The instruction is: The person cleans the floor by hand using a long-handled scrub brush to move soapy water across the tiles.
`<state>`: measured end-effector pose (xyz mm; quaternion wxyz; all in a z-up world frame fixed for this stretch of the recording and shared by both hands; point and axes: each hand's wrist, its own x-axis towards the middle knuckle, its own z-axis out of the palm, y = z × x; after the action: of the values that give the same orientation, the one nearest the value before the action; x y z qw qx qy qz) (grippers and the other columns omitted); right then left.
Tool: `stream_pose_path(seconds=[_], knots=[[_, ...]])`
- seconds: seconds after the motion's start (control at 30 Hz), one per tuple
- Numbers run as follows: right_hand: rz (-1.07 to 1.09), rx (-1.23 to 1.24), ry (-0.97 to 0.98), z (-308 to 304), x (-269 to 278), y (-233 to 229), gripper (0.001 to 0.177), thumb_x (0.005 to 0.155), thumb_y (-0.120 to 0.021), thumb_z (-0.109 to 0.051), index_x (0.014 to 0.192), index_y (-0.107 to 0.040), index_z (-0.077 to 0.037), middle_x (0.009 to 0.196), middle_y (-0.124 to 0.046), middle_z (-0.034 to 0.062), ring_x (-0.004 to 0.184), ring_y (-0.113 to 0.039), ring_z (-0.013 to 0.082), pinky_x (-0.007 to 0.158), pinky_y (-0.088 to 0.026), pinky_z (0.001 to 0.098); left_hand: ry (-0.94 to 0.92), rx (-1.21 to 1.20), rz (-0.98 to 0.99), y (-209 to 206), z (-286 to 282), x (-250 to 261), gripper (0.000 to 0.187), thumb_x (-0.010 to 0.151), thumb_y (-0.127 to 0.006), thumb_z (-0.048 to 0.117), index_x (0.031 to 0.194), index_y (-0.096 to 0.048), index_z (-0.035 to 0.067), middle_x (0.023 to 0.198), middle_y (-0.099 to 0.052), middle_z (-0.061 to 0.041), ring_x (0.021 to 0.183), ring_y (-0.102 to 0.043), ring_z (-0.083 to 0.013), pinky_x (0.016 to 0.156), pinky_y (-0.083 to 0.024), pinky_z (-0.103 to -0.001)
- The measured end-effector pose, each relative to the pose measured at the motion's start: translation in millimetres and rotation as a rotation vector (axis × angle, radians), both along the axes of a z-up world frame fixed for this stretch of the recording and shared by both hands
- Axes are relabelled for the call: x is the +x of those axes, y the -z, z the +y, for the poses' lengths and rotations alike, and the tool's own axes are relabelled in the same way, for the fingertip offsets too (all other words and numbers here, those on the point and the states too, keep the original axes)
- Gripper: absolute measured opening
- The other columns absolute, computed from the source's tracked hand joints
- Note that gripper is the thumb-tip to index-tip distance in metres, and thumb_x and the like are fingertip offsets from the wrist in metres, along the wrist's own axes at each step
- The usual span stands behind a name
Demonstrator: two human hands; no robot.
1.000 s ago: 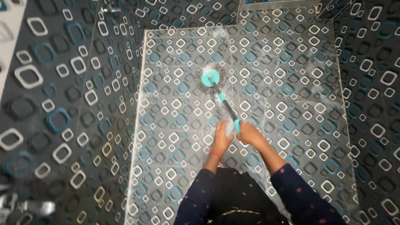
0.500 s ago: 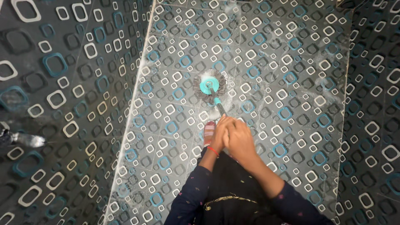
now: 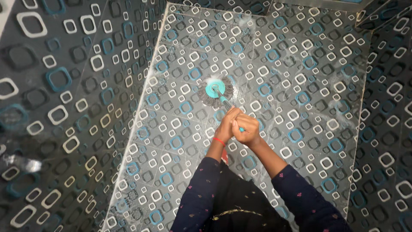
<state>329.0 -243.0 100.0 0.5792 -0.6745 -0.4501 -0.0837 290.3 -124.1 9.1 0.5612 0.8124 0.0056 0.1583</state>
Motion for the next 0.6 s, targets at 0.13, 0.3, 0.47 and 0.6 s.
stream_pose_path(seconds=[0.13, 0.3, 0.47, 0.6], knots=[[0.004, -0.065, -0.036, 13.0, 25.8, 17.6, 0.016, 0.088, -0.063, 0.004, 0.072, -0.059, 0.001, 0.072, -0.062, 0.0137, 0.065, -0.064, 0.03, 0.064, -0.052, 0.0377, -0.024, -0.016, 0.048, 8.4, 13.5, 24.2, 0.017, 0.089, -0.056, 0.018, 0.098, -0.058, 0.003, 0.096, -0.063, -0.015, 0.102, -0.064, -0.0354, 0.123, -0.034, -0.048], [-0.023, -0.172, -0.091, 45.5, 65.8, 50.7, 0.018, 0.086, -0.069, 0.0, 0.072, -0.057, 0.0, 0.071, -0.057, 0.0142, 0.069, -0.06, 0.0327, 0.071, -0.052, 0.0402, -0.203, 0.159, 0.036, 75.0, 45.6, 63.2, 0.038, 0.087, -0.059, 0.02, 0.12, -0.063, 0.002, 0.132, -0.061, -0.021, 0.132, -0.051, -0.0402, 0.114, -0.038, -0.045], [-0.019, -0.284, -0.116, 102.2, 100.4, 69.6, 0.014, 0.086, -0.072, -0.008, 0.08, -0.061, -0.001, 0.078, -0.061, 0.0139, 0.082, -0.063, 0.0332, 0.084, -0.05, 0.0444, -0.346, 0.3, 0.139, 124.9, 87.1, 76.3, 0.057, 0.09, -0.057, 0.016, 0.144, -0.052, 0.001, 0.148, -0.051, -0.022, 0.139, -0.046, -0.0401, 0.113, -0.038, -0.046], [-0.014, -0.245, -0.147, 151.1, 123.4, 86.9, 0.013, 0.089, -0.07, -0.011, 0.085, -0.061, -0.003, 0.1, -0.07, 0.0146, 0.101, -0.066, 0.0345, 0.093, -0.049, 0.0466, -0.426, 0.338, 0.187, 111.6, 122.5, 70.1, 0.057, 0.084, -0.068, 0.011, 0.139, -0.054, 0.005, 0.145, -0.055, -0.019, 0.135, -0.05, -0.0393, 0.115, -0.041, -0.045]])
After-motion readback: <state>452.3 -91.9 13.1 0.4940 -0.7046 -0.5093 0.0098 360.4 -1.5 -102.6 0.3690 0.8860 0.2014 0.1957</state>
